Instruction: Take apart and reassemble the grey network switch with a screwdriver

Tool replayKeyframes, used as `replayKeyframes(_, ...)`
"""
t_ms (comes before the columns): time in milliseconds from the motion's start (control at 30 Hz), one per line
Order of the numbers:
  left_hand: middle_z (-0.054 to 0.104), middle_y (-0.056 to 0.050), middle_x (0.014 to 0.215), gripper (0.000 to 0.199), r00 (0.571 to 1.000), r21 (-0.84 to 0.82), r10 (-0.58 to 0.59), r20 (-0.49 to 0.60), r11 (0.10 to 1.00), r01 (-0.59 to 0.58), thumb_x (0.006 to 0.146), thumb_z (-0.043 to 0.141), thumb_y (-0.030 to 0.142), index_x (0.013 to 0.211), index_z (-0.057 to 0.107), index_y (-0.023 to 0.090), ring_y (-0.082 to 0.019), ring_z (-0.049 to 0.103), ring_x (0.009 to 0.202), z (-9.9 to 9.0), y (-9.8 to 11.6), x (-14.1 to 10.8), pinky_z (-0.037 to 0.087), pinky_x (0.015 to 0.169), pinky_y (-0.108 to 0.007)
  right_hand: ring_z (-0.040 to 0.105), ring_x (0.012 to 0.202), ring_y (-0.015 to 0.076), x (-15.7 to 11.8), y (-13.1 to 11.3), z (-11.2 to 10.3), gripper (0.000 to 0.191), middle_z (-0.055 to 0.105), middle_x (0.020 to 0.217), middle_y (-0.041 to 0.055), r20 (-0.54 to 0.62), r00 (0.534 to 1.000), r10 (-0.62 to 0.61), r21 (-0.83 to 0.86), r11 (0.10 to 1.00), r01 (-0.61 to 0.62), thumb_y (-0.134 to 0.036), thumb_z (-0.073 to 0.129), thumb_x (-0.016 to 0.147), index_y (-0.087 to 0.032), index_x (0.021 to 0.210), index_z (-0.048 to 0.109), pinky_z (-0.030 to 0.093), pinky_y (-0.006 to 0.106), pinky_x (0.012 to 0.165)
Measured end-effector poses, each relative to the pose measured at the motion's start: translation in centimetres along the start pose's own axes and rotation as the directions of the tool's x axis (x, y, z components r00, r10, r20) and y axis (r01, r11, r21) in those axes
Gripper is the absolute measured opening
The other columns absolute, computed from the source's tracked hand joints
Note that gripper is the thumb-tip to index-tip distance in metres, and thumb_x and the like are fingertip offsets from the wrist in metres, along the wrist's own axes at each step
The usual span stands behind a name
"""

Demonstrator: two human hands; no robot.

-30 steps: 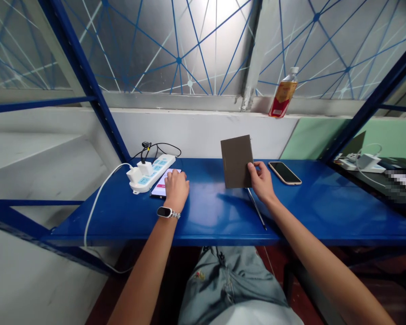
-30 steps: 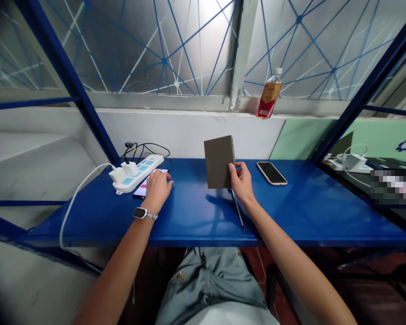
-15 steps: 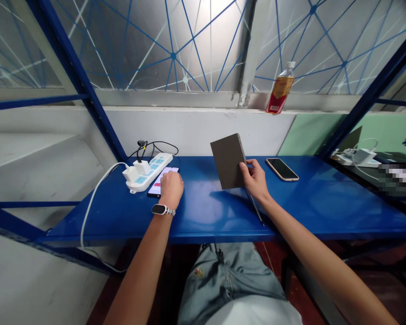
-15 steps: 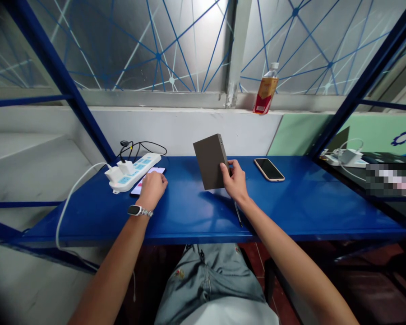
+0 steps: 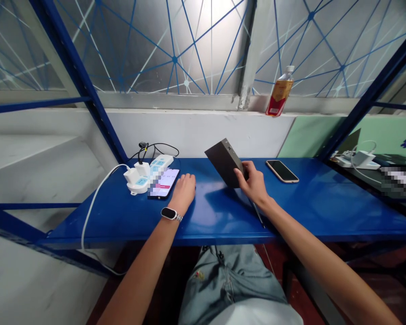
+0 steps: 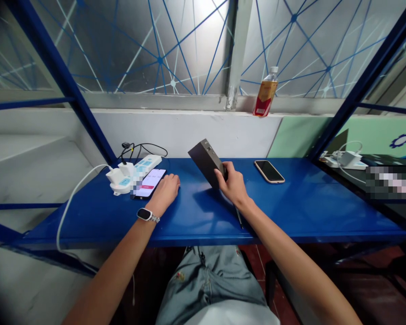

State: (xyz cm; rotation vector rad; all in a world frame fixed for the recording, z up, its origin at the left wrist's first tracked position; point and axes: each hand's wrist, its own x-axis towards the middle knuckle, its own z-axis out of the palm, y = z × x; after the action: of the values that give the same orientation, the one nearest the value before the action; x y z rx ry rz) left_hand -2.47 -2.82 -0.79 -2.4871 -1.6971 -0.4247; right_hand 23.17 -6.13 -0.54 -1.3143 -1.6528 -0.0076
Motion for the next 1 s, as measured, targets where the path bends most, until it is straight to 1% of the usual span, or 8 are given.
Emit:
replayKeyframes(133, 0.069, -0.015, 0.091, 0.022, 0.991, -0.232, -0.018, -0.135, 0.973, -0.014, 0.095, 0.045, 0.008, 0.099, 0.066, 0.014, -0.028, 0.066, 0.087, 0.4, -0.2, 0.3, 0.049, 0.079, -0.038, 0.061, 0.055, 0.0209, 0.2, 0.1, 0.3, 0.038, 0.069, 0.071, 0.0045, 0.061, 0.997, -0.048, -0.167, 0.984, 0.057, -0.051, 0.049, 0.099, -0.018, 0.116, 0.059, 0.036, 0.028, 0.057)
replayKeyframes(200, 0.07, -0.011, 0.086, 0.018, 0.976, -0.436, -0.085, -0.203, 0.9, -0.012, 0.093, 0.05, 0.01, 0.096, 0.066, 0.017, -0.025, 0.066, 0.08, 0.7, -0.7, 0.7, 0.05, 0.076, -0.036, 0.064, 0.059, 0.0223, 0.2, 0.1, 0.4, 0.037, 0.072, 0.077, 0.0064, 0.089, 0.992, -0.093, -0.232, 0.966, 0.111, -0.049, 0.05, 0.1, -0.018, 0.117, 0.06, 0.036, 0.029, 0.058)
replayKeyframes(300, 0.072, -0.007, 0.081, 0.007, 0.938, -0.737, -0.26, -0.227, 0.676, 0.009, 0.085, 0.064, 0.015, 0.09, 0.068, 0.018, -0.021, 0.068, 0.075, 0.9, -1.7, 1.3, 0.053, 0.074, -0.032, 0.07, 0.068, 0.0235, 0.2, 0.2, 0.6, 0.033, 0.076, 0.086, 0.0073, 0.154, 0.973, -0.17, -0.266, 0.942, 0.206, -0.047, 0.05, 0.1, -0.02, 0.117, 0.062, 0.037, 0.029, 0.06)
replayKeyframes(400, 0.075, -0.008, 0.082, 0.011, 0.885, -0.888, -0.409, -0.222, 0.46, -0.011, 0.079, 0.074, 0.024, 0.087, 0.074, 0.016, -0.021, 0.07, 0.077, 0.7, -2.3, 1.7, 0.055, 0.078, -0.033, 0.074, 0.082, 0.0237, 0.1, 0.2, 0.8, 0.031, 0.079, 0.098, 0.0073, 0.226, 0.944, -0.242, -0.24, 0.925, 0.295, -0.042, 0.051, 0.101, -0.022, 0.121, 0.062, 0.042, 0.029, 0.063)
replayKeyframes(567, 0.076, -0.009, 0.083, 0.028, 0.833, -0.969, -0.521, -0.186, 0.236, -0.069, 0.073, 0.082, 0.037, 0.087, 0.077, 0.014, -0.019, 0.068, 0.076, 0.3, -2.2, 1.9, 0.056, 0.075, -0.032, 0.071, 0.107, 0.0254, 0.2, 0.0, 1.5, 0.032, 0.076, 0.121, 0.0099, 0.363, 0.866, -0.344, -0.179, 0.886, 0.427, -0.04, 0.051, 0.103, -0.022, 0.128, 0.063, 0.051, 0.032, 0.079)
replayKeyframes(700, 0.076, -0.009, 0.085, 0.034, 0.805, -0.984, -0.57, -0.163, 0.151, -0.092, 0.07, 0.085, 0.042, 0.088, 0.077, 0.013, -0.018, 0.067, 0.078, 0.4, -1.6, 2.0, 0.054, 0.073, -0.03, 0.066, 0.119, 0.0263, 0.7, -0.2, 2.2, 0.033, 0.073, 0.127, 0.0104, 0.447, 0.814, -0.371, -0.141, 0.869, 0.473, -0.037, 0.051, 0.103, -0.021, 0.129, 0.062, 0.054, 0.035, 0.083)
replayKeyframes(867, 0.077, -0.009, 0.088, 0.037, 0.865, -0.999, -0.5, -0.046, 0.036, -0.033, 0.068, 0.087, 0.039, 0.092, 0.078, 0.012, -0.015, 0.066, 0.074, 0.7, -0.8, 2.0, 0.055, 0.08, -0.031, 0.063, 0.123, 0.0268, 1.4, 0.1, 3.5, 0.035, 0.071, 0.131, 0.0122, 0.499, 0.802, -0.329, -0.101, 0.897, 0.431, -0.025, 0.062, 0.095, -0.02, 0.129, 0.063, 0.054, 0.039, 0.095)
replayKeyframes(1000, 0.078, -0.009, 0.092, 0.037, 0.891, -1.0, -0.453, -0.023, 0.018, -0.016, 0.069, 0.086, 0.037, 0.095, 0.079, 0.013, -0.015, 0.068, 0.078, 0.9, -0.6, 1.9, 0.055, 0.085, -0.032, 0.061, 0.129, 0.027, 1.3, 0.3, 4.2, 0.04, 0.07, 0.133, 0.0134, 0.531, 0.793, -0.298, -0.09, 0.911, 0.403, -0.018, 0.065, 0.091, -0.02, 0.131, 0.063, 0.05, 0.041, 0.104)
